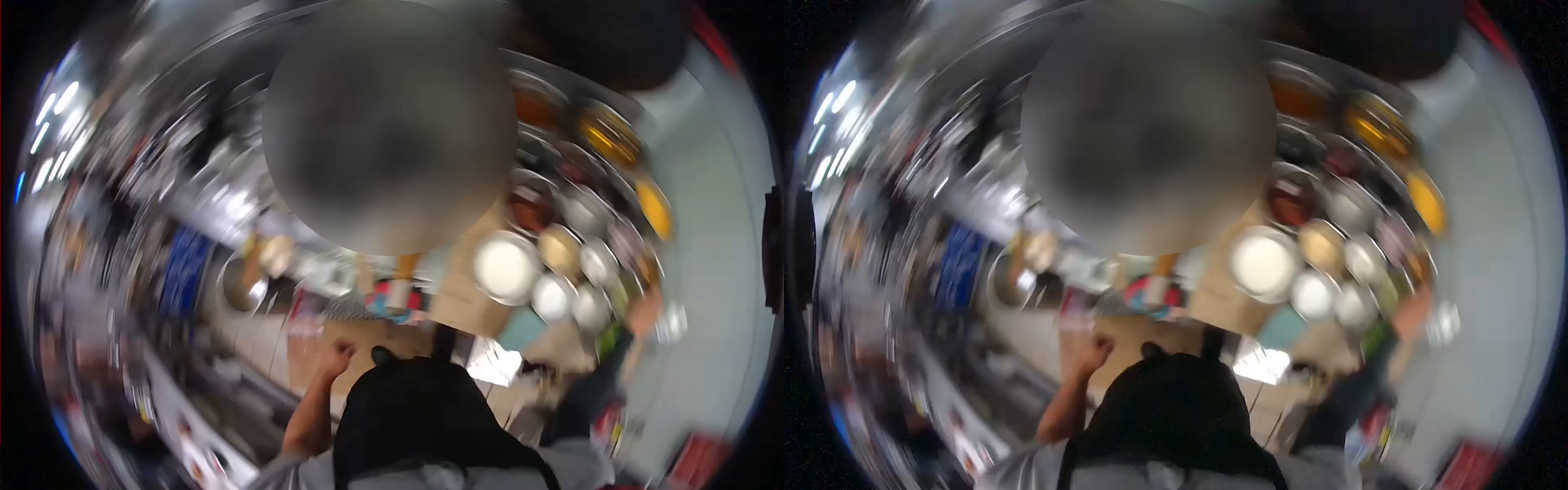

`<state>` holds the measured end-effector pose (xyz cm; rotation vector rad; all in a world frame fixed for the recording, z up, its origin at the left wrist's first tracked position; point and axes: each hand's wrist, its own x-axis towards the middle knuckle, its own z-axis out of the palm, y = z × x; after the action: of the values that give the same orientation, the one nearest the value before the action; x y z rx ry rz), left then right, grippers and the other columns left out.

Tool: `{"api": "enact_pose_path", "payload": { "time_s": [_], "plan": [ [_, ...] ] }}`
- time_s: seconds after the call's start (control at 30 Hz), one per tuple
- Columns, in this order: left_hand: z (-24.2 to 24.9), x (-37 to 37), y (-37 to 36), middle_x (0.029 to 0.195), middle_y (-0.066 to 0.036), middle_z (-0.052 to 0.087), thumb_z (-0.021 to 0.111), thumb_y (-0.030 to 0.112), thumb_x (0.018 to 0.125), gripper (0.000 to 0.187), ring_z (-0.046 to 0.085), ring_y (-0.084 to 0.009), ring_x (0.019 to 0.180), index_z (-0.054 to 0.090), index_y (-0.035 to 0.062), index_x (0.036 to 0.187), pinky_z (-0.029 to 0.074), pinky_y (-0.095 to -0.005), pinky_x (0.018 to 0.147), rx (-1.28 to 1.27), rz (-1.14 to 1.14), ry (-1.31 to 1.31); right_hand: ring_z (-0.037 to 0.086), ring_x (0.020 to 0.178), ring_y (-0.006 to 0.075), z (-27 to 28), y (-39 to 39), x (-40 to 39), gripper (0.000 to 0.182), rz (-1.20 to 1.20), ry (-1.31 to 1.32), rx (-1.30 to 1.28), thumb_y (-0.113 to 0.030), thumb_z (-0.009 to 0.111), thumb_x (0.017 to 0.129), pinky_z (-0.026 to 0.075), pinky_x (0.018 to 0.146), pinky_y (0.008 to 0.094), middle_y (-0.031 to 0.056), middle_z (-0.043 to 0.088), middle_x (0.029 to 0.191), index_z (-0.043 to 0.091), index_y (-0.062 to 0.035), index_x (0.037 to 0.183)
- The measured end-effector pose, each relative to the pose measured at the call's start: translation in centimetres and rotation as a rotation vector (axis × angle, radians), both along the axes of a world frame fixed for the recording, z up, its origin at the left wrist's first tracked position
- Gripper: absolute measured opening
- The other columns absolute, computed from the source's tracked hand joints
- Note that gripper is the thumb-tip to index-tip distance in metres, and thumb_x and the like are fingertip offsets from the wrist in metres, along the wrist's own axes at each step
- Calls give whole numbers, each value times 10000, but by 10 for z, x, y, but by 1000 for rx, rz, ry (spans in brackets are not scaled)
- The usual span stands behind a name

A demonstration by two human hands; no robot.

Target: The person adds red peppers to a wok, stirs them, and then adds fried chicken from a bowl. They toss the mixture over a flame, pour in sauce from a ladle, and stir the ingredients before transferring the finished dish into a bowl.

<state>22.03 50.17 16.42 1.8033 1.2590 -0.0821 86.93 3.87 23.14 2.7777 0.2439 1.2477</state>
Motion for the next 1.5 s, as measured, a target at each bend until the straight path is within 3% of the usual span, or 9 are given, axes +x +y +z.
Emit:
{"api": "enact_pose_path", "payload": {
  "time_s": [0.07, 0.1, 0.13, 0.23, 0.57, 0.77, 1.07, 1.23, 1.5],
  "plan": [
    [14, -6, -13, 951, -162, 700, 647, 264, 851, 317, 670, -262, 867, 649, -2, 1023, 517, -402, 805, 60, 76, 35, 633, 992, 271, 9, -1, 7, 383, 240, -261, -422, -268, 456, 982, 484, 930, 378, 145, 649, 1122, 564, -47, 1276],
    [11, -17, -19, 908, -152, 702, 647, 261, 844, 309, 674, -255, 825, 648, -1, 1008, 522, -395, 770, 80, 131, 14, 636, 1004, 279, 20, 23, 5, 396, 83, 171, 85, -317, 477, 984, 481, 928, 369, 170, 656, 1115, 608, -39, 1232],
    [4, -34, -28, 865, -142, 703, 647, 258, 837, 301, 678, -247, 783, 648, 0, 993, 527, -389, 735, 88, 158, -6, 650, 960, 287, 78, 86, -42, 396, 581, 22, 432, -356, 494, 982, 513, 829, 370, 163, 672, 1089, 660, -32, 1139],
    [-17, -90, -58, 805, -95, 654, 618, 223, 887, 220, 654, -183, 662, 637, 17, 962, 523, -314, 613, -122, 661, -184, 583, 654, 167, 67, 168, -76, 355, 390, 743, 946, -277, 493, 989, 471, 572, 285, 95, 668, 889, 636, 22, 1116],
    [13, -386, -78, 551, -80, 566, 458, 180, 896, 312, 532, -152, 456, 582, 40, 646, 383, -296, 397, 256, 1887, -740, 470, 610, 71, 117, 451, -304, 317, 1202, 937, 704, -285, 553, 977, 367, 499, 222, 0, 598, 793, 665, -33, 1134],
    [52, -559, -87, 736, -101, 612, 506, 231, 976, 264, 590, -186, 605, 566, -25, 946, 529, -306, 543, 545, 2481, -1250, 482, 648, 68, 155, 539, -440, 314, 1409, 1005, 622, -261, 568, 983, 406, 534, 236, 39, 641, 901, 649, -15, 1159],
    [17, -663, -85, 843, -148, 642, 462, 198, 976, 222, 606, -187, 627, 513, -3, 1056, 541, -269, 546, 744, 2453, -1252, 442, 628, 50, 163, 565, -505, 269, 1426, 1073, 549, -249, 594, 969, 358, 542, 201, -9, 555, 770, 653, 8, 1022],
    [13, -654, -95, 898, -99, 614, 557, 156, 901, 182, 596, -190, 807, 530, 1, 991, 498, -304, 638, 792, 2430, -658, 588, 763, 211, 157, 551, -471, 281, 1329, 610, 286, -239, 594, 947, 475, 718, 322, 124, 649, 870, 648, 23, 1033],
    [102, -489, 30, 748, -19, 570, 567, 111, 896, 42, 566, -114, 671, 545, 89, 868, 467, -235, 597, 650, 1877, -847, 595, 1038, 414, 96, 520, -370, 599, 647, 719, -65, -473, 636, 853, 464, 886, 456, 283, 611, 1136, 601, 43, 1155]
  ]
}}
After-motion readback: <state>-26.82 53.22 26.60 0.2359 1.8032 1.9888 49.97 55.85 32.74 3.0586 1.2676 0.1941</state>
